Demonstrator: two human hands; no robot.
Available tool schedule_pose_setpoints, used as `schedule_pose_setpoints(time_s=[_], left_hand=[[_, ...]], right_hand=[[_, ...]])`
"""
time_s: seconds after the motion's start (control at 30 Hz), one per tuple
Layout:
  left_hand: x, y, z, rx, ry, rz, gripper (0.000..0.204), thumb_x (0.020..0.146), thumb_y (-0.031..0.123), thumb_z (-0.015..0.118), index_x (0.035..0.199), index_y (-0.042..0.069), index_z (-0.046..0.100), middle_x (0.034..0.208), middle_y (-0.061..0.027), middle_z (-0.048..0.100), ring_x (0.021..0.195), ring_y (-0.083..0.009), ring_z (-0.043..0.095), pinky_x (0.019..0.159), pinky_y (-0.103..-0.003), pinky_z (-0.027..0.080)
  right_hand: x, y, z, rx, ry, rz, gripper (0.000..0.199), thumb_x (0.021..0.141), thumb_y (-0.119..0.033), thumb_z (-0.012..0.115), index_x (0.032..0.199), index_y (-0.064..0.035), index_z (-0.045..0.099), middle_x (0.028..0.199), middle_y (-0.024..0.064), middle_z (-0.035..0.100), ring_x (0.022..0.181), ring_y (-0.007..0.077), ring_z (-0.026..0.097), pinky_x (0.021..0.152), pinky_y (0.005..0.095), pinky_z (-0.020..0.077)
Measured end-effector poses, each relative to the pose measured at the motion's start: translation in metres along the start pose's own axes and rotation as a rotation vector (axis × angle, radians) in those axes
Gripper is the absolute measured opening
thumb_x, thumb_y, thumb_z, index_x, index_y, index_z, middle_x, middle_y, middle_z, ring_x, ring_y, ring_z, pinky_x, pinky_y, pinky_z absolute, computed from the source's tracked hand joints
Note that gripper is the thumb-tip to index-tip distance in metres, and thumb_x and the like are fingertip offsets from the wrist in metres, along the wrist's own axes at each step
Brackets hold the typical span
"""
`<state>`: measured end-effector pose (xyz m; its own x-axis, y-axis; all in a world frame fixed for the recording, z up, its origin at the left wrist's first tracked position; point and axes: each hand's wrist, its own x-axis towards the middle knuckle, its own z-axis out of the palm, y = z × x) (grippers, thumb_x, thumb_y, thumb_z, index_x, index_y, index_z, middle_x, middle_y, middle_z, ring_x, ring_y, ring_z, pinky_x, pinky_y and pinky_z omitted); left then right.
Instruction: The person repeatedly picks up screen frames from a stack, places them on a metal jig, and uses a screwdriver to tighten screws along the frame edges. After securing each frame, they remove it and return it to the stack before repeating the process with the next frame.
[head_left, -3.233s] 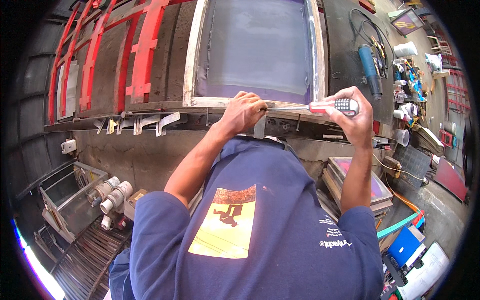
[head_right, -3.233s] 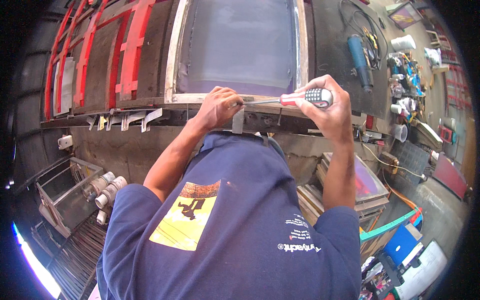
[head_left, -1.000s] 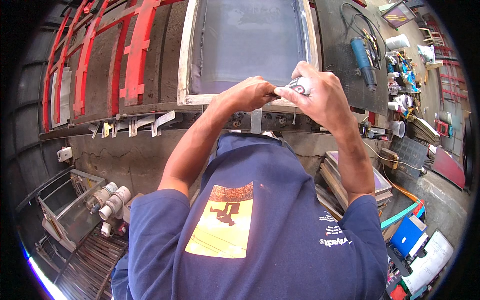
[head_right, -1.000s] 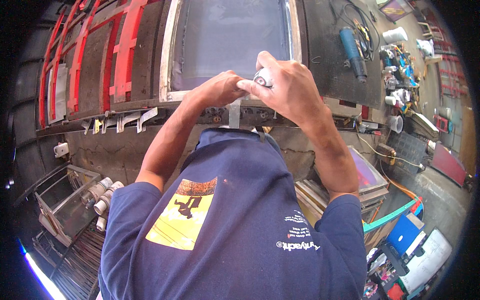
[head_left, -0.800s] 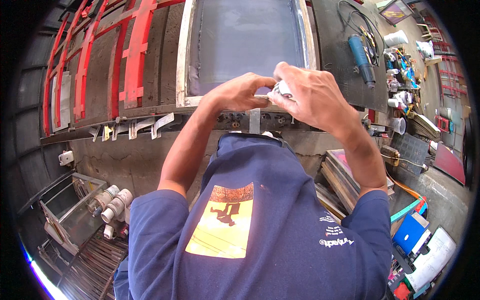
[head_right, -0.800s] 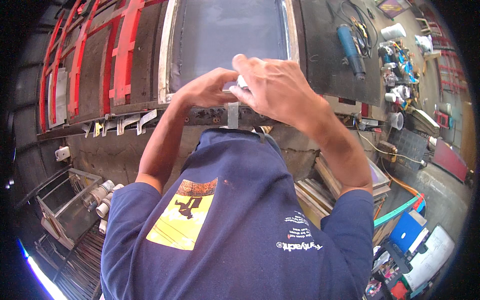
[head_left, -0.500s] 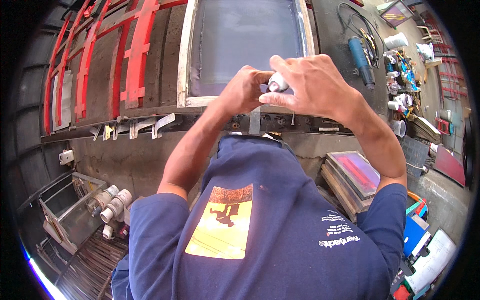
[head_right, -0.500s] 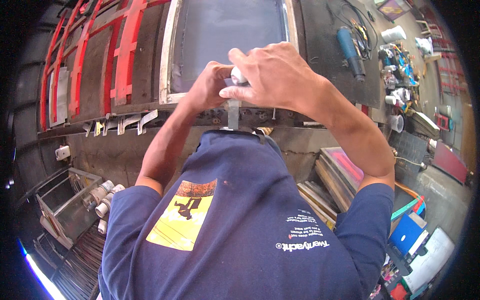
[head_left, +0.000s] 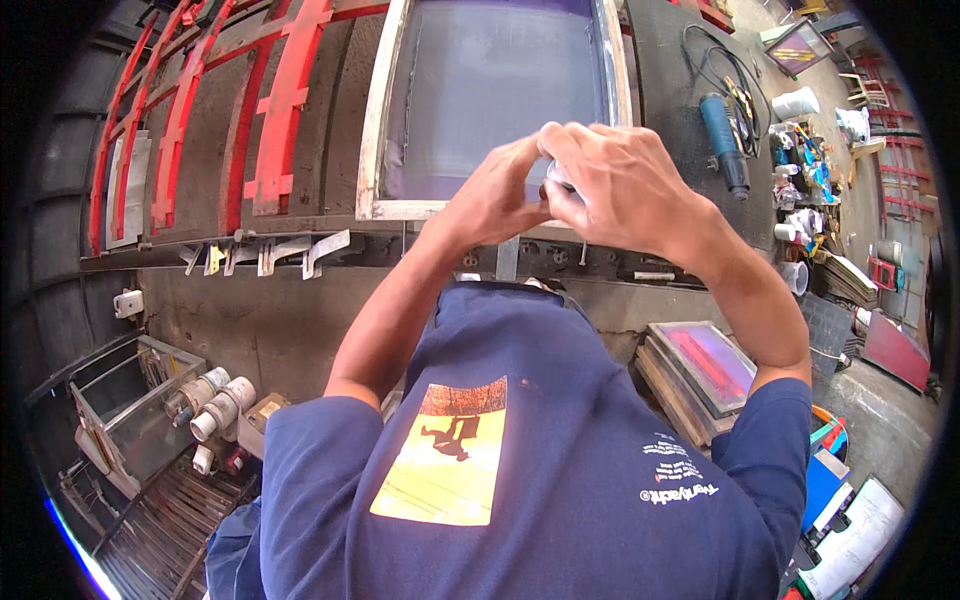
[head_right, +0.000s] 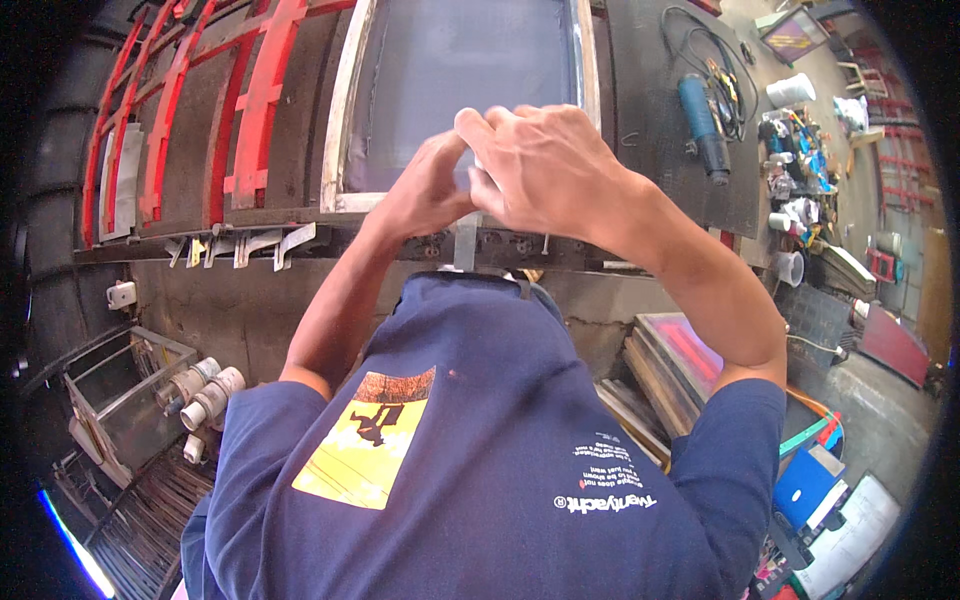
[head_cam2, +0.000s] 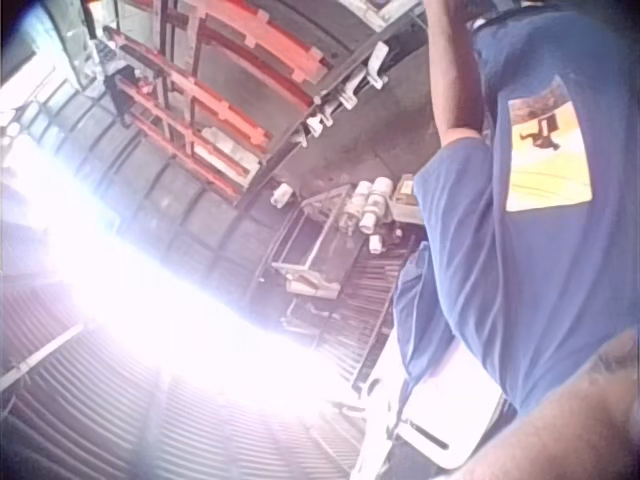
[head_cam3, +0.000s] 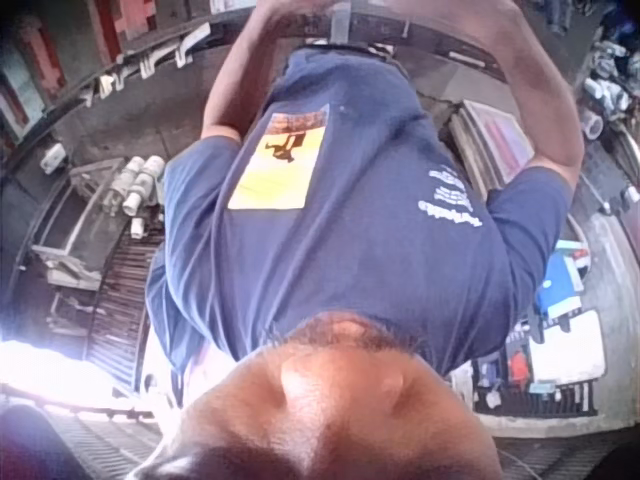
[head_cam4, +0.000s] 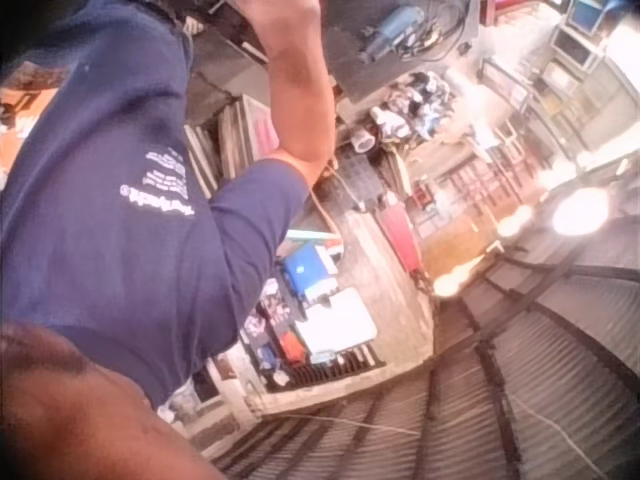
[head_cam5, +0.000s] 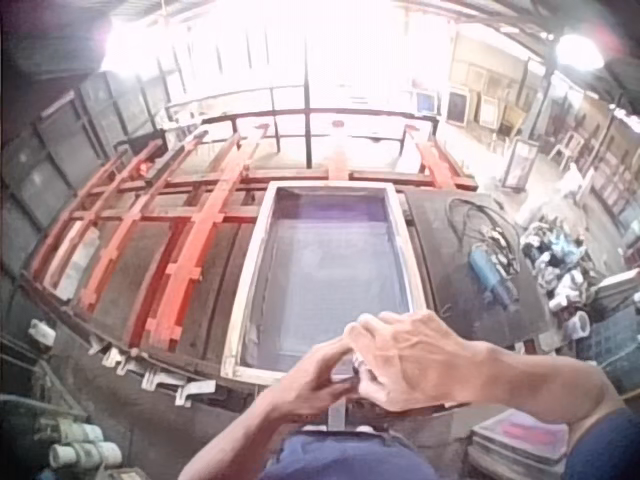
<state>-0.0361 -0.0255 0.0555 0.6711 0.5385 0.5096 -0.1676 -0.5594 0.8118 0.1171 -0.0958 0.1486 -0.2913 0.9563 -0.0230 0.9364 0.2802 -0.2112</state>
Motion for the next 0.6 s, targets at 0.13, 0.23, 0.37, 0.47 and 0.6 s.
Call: schedule_pose_setpoints(time_s=[0.13,0.23,0.37,0.47,0.6], left_hand=[[-0.008,-0.006,-0.012,-0.148,-0.276,-0.213,0.047,0.075,0.009,0.078,0.118,0.003,0.059,0.105,-0.0181,0.068,0.096,-0.0353,0.067,0.077,-0.043,0.051],[-0.002,0.003,0.0,0.124,-0.154,-0.179,0.042,0.077,0.007,0.077,0.116,0.001,0.063,0.105,-0.0184,0.068,0.098,-0.0265,0.068,0.078,-0.042,0.051],[-0.009,0.002,-0.006,-0.295,-0.226,-0.228,0.03,0.076,0.01,0.078,0.101,0.0,0.064,0.09,-0.0163,0.065,0.091,-0.0369,0.066,0.076,-0.044,0.051],[-0.005,0.002,-0.006,0.081,-0.189,-0.213,0.026,0.078,0.009,0.077,0.096,-0.001,0.061,0.085,-0.0149,0.063,0.079,-0.0343,0.062,0.074,-0.041,0.05],[-0.002,-0.007,0.004,0.011,-0.16,-0.093,0.029,0.077,0.012,0.079,0.095,0.0,0.06,0.085,-0.0149,0.065,0.074,-0.0312,0.063,0.067,-0.042,0.05]], right_hand=[[-0.012,-0.006,-0.011,0.012,-0.005,-0.037,0.041,0.089,-0.037,0.065,0.107,-0.0008,0.058,0.085,0.0189,0.069,0.077,0.0367,0.071,0.07,0.0485,0.0556],[-0.006,-0.006,-0.005,0.021,-0.053,0.042,0.036,0.088,-0.031,0.064,0.106,-0.0008,0.059,0.086,0.0178,0.069,0.078,0.0348,0.071,0.069,0.0459,0.0561],[-0.012,-0.003,-0.008,-0.002,0.074,-0.077,0.032,0.09,-0.029,0.063,0.105,-0.0009,0.06,0.087,0.0182,0.069,0.079,0.034,0.071,0.069,0.0443,0.0566],[-0.013,-0.006,-0.012,0.016,-0.025,0.021,0.032,0.089,-0.028,0.063,0.105,-0.0012,0.06,0.088,0.0185,0.069,0.079,0.0348,0.071,0.069,0.045,0.0566],[-0.012,0.008,0.0,-0.015,0.145,-0.051,0.032,0.091,-0.032,0.063,0.103,-0.0018,0.061,0.083,0.0193,0.069,0.076,0.0358,0.072,0.067,0.0457,0.0566]])
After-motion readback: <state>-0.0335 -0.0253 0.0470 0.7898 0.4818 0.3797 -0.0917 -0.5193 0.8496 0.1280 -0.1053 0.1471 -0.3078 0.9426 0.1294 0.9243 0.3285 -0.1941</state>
